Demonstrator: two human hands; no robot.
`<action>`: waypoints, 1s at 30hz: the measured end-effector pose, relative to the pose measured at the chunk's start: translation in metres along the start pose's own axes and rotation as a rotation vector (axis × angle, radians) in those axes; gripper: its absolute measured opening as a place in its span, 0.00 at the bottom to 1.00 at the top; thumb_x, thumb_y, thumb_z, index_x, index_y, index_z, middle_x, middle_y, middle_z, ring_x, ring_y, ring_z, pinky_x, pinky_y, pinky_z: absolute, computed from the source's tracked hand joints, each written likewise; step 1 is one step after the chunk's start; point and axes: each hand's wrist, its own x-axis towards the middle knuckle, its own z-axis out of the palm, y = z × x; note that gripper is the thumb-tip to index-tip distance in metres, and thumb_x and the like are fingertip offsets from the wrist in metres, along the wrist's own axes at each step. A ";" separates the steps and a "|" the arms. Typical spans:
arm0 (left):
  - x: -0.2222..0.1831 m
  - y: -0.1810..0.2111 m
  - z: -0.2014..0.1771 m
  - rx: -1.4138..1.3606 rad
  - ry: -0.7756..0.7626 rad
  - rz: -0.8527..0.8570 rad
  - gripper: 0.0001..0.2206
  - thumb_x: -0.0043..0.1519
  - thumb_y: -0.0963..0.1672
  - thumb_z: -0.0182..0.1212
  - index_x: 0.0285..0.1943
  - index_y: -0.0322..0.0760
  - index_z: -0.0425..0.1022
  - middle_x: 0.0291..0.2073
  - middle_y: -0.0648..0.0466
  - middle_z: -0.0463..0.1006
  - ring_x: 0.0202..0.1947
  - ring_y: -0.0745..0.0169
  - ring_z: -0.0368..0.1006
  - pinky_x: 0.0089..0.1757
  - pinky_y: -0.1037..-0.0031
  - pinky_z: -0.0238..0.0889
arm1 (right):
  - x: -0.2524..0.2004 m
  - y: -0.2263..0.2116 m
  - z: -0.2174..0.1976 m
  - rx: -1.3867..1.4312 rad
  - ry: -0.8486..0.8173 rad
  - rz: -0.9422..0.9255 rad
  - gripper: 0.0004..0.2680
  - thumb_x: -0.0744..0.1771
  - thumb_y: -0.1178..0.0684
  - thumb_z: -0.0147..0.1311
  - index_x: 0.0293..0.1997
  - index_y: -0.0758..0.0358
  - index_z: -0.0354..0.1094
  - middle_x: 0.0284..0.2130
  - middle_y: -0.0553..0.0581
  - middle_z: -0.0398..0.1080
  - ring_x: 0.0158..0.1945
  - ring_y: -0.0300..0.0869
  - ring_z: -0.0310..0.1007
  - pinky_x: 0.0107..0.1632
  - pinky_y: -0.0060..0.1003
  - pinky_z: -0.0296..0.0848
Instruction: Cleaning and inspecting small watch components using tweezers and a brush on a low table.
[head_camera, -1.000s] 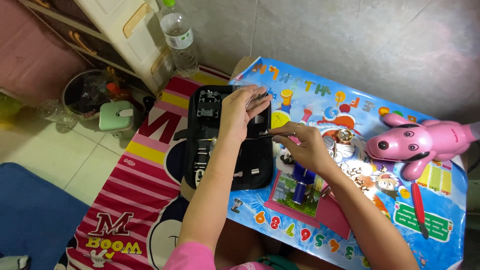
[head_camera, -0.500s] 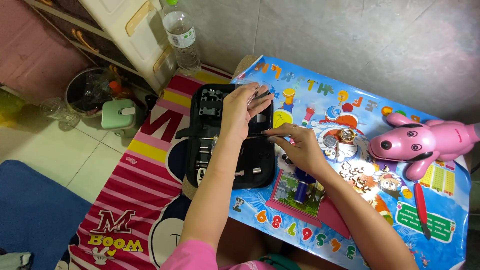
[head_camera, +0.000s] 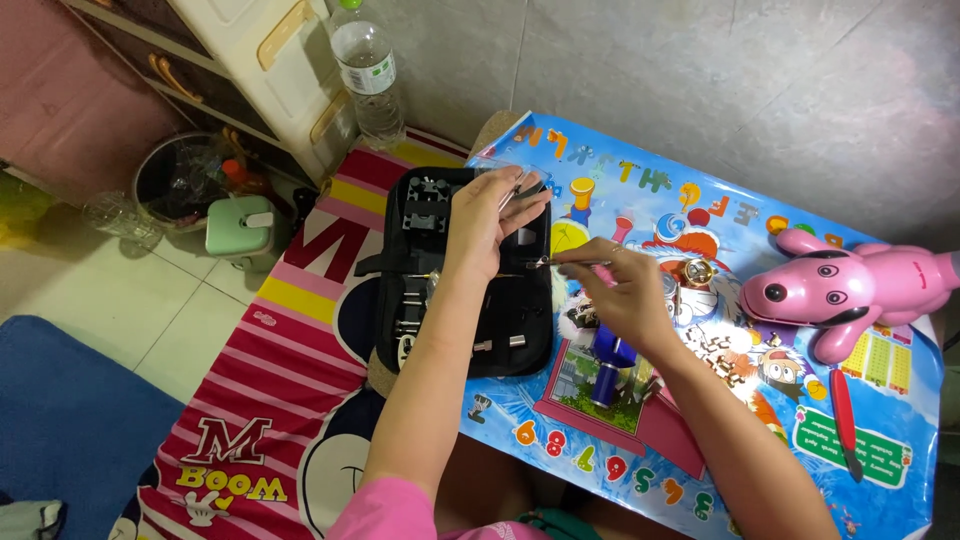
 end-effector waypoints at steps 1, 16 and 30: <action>-0.001 0.000 0.001 0.021 0.007 -0.005 0.13 0.67 0.39 0.56 0.57 0.21 0.71 0.57 0.25 0.73 0.50 0.28 0.77 0.50 0.50 0.81 | 0.002 -0.009 -0.007 -0.013 0.039 0.011 0.07 0.66 0.68 0.59 0.43 0.66 0.80 0.30 0.63 0.78 0.35 0.49 0.79 0.43 0.45 0.77; -0.012 -0.004 0.023 0.214 0.084 -0.097 0.10 0.62 0.40 0.60 0.49 0.24 0.78 0.42 0.29 0.81 0.36 0.33 0.82 0.40 0.54 0.82 | 0.007 -0.019 -0.017 0.093 0.302 0.028 0.05 0.70 0.68 0.54 0.48 0.74 0.75 0.32 0.66 0.75 0.39 0.44 0.76 0.48 0.42 0.79; -0.015 0.007 0.023 0.193 0.073 -0.034 0.18 0.64 0.40 0.56 0.58 0.14 0.69 0.48 0.23 0.78 0.45 0.27 0.79 0.44 0.53 0.81 | 0.002 -0.009 -0.004 -0.033 -0.087 -0.033 0.05 0.64 0.67 0.60 0.41 0.68 0.79 0.29 0.66 0.77 0.33 0.51 0.78 0.42 0.46 0.76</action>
